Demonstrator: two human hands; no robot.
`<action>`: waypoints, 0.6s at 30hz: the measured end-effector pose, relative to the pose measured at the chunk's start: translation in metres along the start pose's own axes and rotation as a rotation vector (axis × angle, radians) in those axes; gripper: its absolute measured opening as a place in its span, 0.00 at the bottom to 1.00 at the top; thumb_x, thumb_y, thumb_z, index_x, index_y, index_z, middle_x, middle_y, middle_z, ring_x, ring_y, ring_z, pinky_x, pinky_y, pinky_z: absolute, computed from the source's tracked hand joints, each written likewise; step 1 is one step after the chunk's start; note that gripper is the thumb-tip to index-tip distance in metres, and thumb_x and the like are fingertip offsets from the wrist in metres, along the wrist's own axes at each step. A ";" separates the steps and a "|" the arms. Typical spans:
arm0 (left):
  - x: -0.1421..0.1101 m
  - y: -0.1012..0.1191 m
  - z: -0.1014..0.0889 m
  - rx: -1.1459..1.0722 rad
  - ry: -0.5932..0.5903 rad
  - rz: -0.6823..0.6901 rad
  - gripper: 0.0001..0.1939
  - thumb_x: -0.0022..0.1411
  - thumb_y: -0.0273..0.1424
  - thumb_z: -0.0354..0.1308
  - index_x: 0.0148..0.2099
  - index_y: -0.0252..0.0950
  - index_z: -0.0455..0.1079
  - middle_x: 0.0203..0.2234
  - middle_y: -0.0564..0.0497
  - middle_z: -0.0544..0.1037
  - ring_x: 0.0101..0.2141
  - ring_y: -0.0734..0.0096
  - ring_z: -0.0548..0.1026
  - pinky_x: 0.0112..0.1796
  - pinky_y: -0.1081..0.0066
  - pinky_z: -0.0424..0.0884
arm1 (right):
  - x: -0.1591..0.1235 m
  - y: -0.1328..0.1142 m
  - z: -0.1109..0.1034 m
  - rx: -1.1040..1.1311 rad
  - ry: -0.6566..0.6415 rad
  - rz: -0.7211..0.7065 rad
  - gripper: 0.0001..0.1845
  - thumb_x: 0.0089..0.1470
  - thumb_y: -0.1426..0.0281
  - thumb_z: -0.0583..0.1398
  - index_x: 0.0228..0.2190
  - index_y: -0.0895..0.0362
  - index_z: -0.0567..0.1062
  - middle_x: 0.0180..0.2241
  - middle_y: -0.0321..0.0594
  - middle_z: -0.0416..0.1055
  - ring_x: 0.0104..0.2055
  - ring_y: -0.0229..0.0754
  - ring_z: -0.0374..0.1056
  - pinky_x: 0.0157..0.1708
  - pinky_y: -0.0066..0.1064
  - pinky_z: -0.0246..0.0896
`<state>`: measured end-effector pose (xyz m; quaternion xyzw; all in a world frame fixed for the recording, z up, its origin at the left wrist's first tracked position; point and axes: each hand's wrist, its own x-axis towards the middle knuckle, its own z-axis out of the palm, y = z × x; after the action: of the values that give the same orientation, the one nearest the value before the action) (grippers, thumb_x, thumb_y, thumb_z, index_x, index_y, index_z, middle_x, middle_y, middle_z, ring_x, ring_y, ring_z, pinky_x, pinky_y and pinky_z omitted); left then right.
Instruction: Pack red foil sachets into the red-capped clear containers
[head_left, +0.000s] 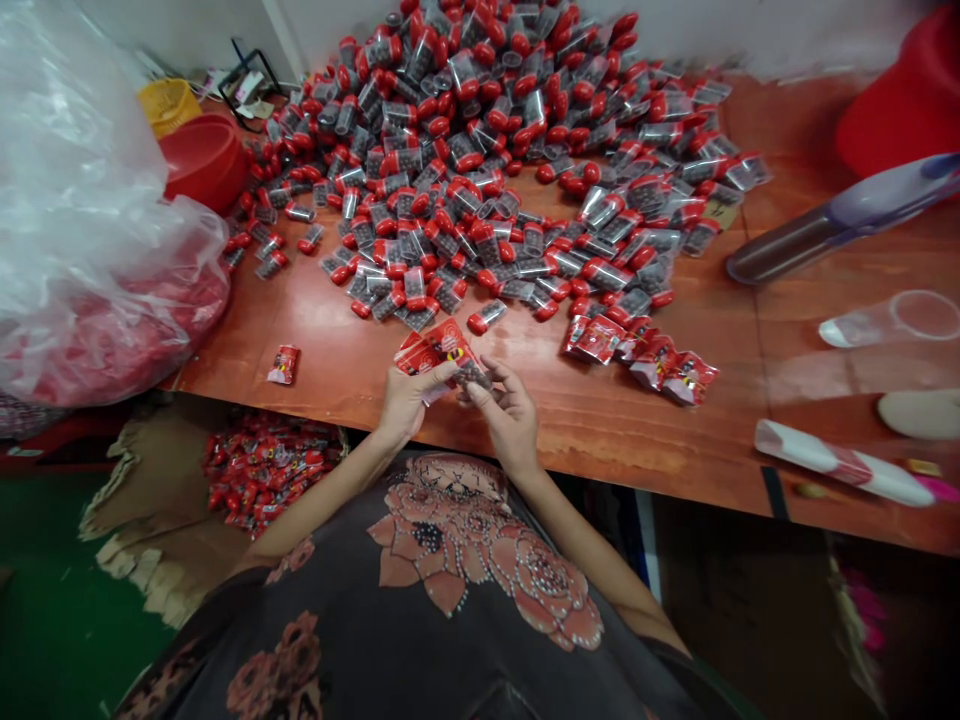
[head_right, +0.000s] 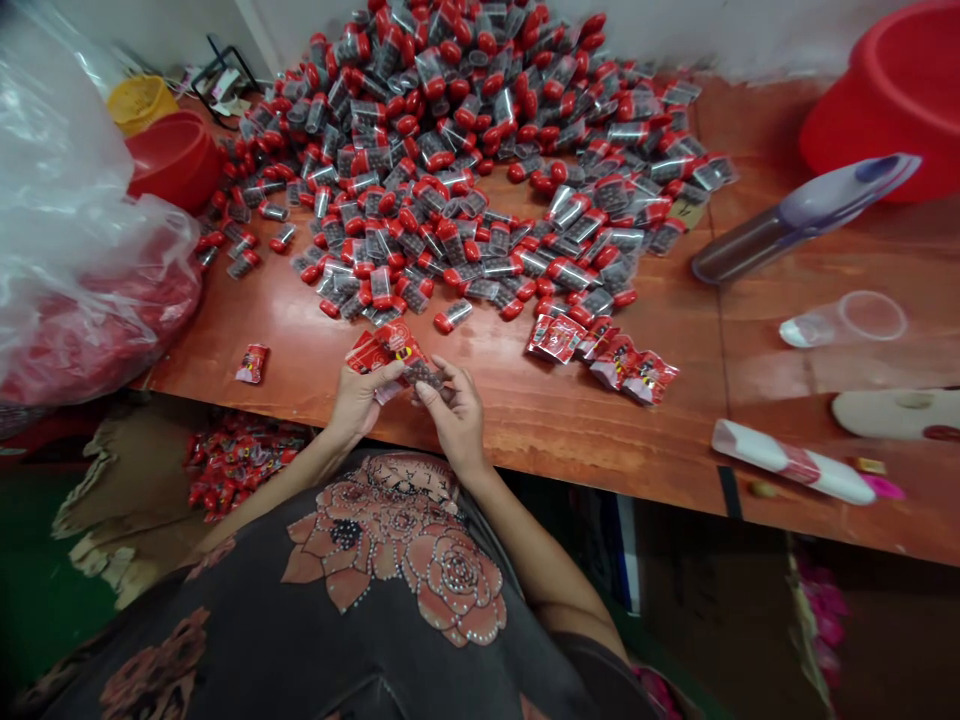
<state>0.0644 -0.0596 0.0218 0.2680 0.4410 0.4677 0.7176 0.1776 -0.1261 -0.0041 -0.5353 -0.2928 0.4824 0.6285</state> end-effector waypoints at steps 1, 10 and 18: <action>-0.002 -0.002 -0.001 0.008 0.000 -0.018 0.18 0.41 0.27 0.74 0.38 0.36 0.77 0.33 0.50 0.82 0.33 0.67 0.80 0.38 0.66 0.76 | 0.000 0.000 0.001 0.011 0.010 0.013 0.22 0.52 0.64 0.65 0.50 0.46 0.74 0.38 0.36 0.70 0.36 0.40 0.74 0.40 0.41 0.78; 0.000 -0.011 -0.010 0.002 0.015 -0.038 0.15 0.43 0.28 0.74 0.36 0.36 0.77 0.31 0.51 0.81 0.31 0.71 0.78 0.35 0.70 0.76 | 0.000 0.008 0.005 0.054 0.004 0.069 0.17 0.49 0.64 0.66 0.43 0.48 0.75 0.41 0.36 0.72 0.35 0.39 0.74 0.38 0.39 0.77; -0.003 -0.006 -0.003 0.025 -0.008 -0.049 0.11 0.43 0.27 0.72 0.30 0.35 0.74 0.23 0.53 0.76 0.24 0.75 0.74 0.27 0.73 0.71 | -0.007 0.009 0.012 0.010 0.012 0.037 0.17 0.50 0.64 0.66 0.42 0.47 0.70 0.37 0.34 0.71 0.36 0.40 0.74 0.38 0.37 0.76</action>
<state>0.0642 -0.0650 0.0168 0.2680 0.4504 0.4436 0.7271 0.1622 -0.1285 -0.0084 -0.5402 -0.2769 0.4921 0.6240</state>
